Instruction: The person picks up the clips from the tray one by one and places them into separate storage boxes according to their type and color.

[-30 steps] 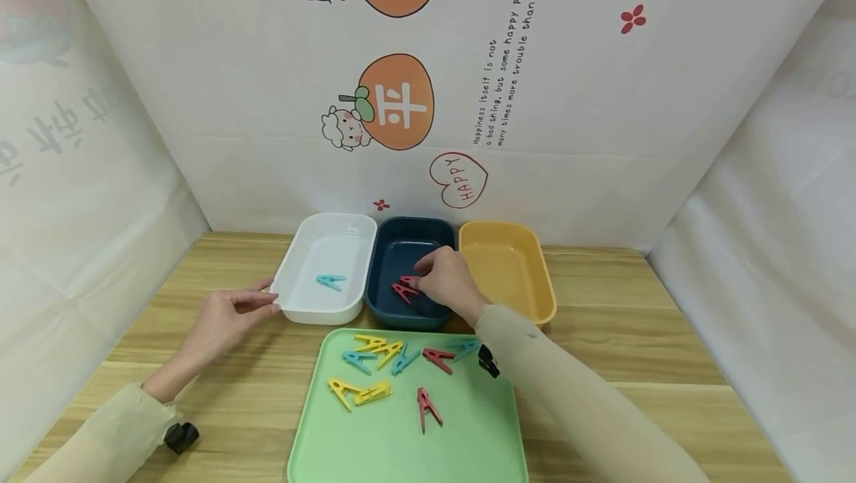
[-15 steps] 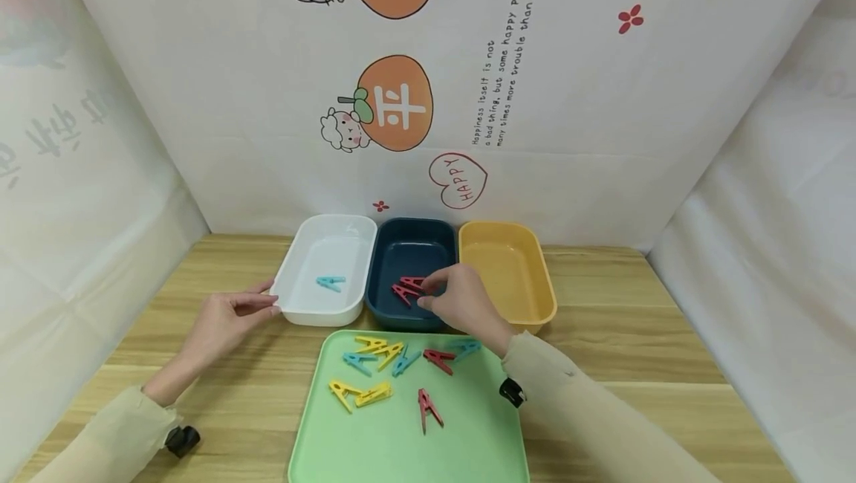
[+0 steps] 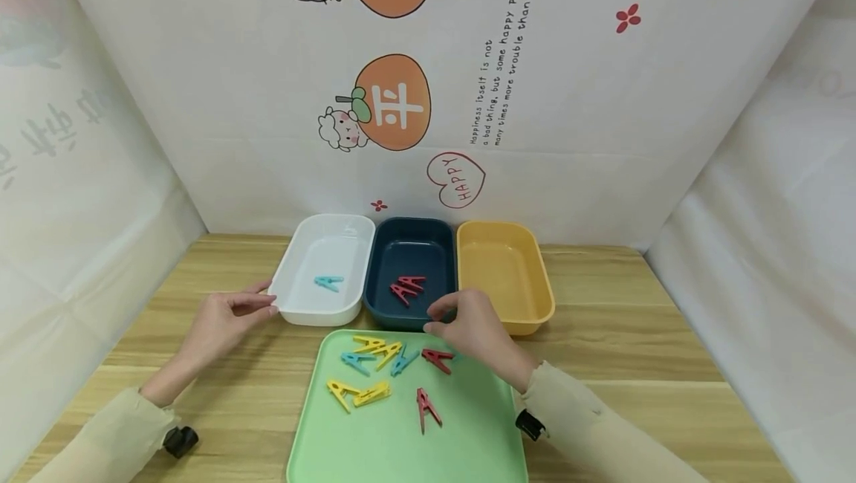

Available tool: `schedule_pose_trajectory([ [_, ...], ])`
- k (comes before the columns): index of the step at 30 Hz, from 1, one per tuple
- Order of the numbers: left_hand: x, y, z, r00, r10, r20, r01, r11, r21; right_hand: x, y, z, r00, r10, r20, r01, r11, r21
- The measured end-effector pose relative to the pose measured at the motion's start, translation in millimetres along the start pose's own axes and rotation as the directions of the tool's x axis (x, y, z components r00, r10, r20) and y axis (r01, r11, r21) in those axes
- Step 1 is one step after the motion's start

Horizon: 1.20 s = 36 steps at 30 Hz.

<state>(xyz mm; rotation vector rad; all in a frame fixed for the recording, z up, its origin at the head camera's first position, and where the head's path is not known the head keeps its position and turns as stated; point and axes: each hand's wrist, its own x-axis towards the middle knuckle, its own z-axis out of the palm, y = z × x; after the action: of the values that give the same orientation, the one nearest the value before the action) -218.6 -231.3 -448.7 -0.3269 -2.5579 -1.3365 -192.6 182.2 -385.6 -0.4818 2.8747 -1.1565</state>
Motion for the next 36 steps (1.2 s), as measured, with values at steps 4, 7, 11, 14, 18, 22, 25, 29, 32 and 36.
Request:
schedule_pose_trajectory([
  [4, -0.6, 0.2, 0.4, 1.000, 0.001, -0.003, -0.001, 1.000, 0.002, -8.1, 2.5, -1.4, 1.000, 0.006, 0.001, -0.006, 1.000, 0.015],
  [7, -0.8, 1.1, 0.2, 1.000, -0.003, -0.003, 0.003, 1.000, 0.000, -12.5, 5.3, -2.3, 0.999, 0.035, 0.003, -0.035, 0.999, 0.025],
  [11, -1.2, 3.0, -0.3, 1.000, -0.008, 0.002, 0.008, 1.000, 0.004, -17.9, 11.0, -3.0, 0.998, 0.069, 0.005, -0.069, 0.997, 0.018],
  [14, -1.2, 3.6, -0.3, 1.000, -0.011, 0.003, 0.011, 1.000, 0.009, -21.3, 16.1, -1.9, 0.997, 0.073, 0.007, -0.073, 0.997, 0.010],
  [18, -0.7, 3.7, -0.3, 1.000, -0.012, 0.000, 0.012, 1.000, 0.008, -25.6, 21.5, -0.4, 0.998, 0.063, 0.009, -0.063, 0.998, 0.003],
  [22, -1.1, 3.5, -0.5, 1.000, -0.009, 0.001, 0.009, 1.000, 0.015, -29.9, 25.6, 0.6, 0.997, 0.072, 0.004, -0.071, 0.997, -0.016],
  [25, -1.4, 3.5, -0.3, 1.000, -0.008, 0.003, 0.008, 1.000, 0.016, -33.0, 27.9, 0.4, 0.996, 0.084, 0.006, -0.083, 0.996, -0.025],
  [29, -0.9, 3.8, 0.4, 1.000, -0.007, -0.005, 0.007, 1.000, 0.012, -36.2, 32.9, -0.1, 0.995, 0.098, 0.004, -0.098, 0.995, -0.026],
  [32, -0.6, 4.2, 0.4, 1.000, -0.001, -0.012, 0.001, 1.000, 0.010, -37.6, 38.0, 0.0, 0.995, 0.101, -0.004, -0.101, 0.995, -0.016],
  [36, -0.8, 4.3, 0.2, 1.000, -0.001, -0.012, 0.001, 1.000, 0.006, -38.4, 45.0, 0.8, 0.995, 0.100, -0.005, -0.100, 0.995, -0.001],
])
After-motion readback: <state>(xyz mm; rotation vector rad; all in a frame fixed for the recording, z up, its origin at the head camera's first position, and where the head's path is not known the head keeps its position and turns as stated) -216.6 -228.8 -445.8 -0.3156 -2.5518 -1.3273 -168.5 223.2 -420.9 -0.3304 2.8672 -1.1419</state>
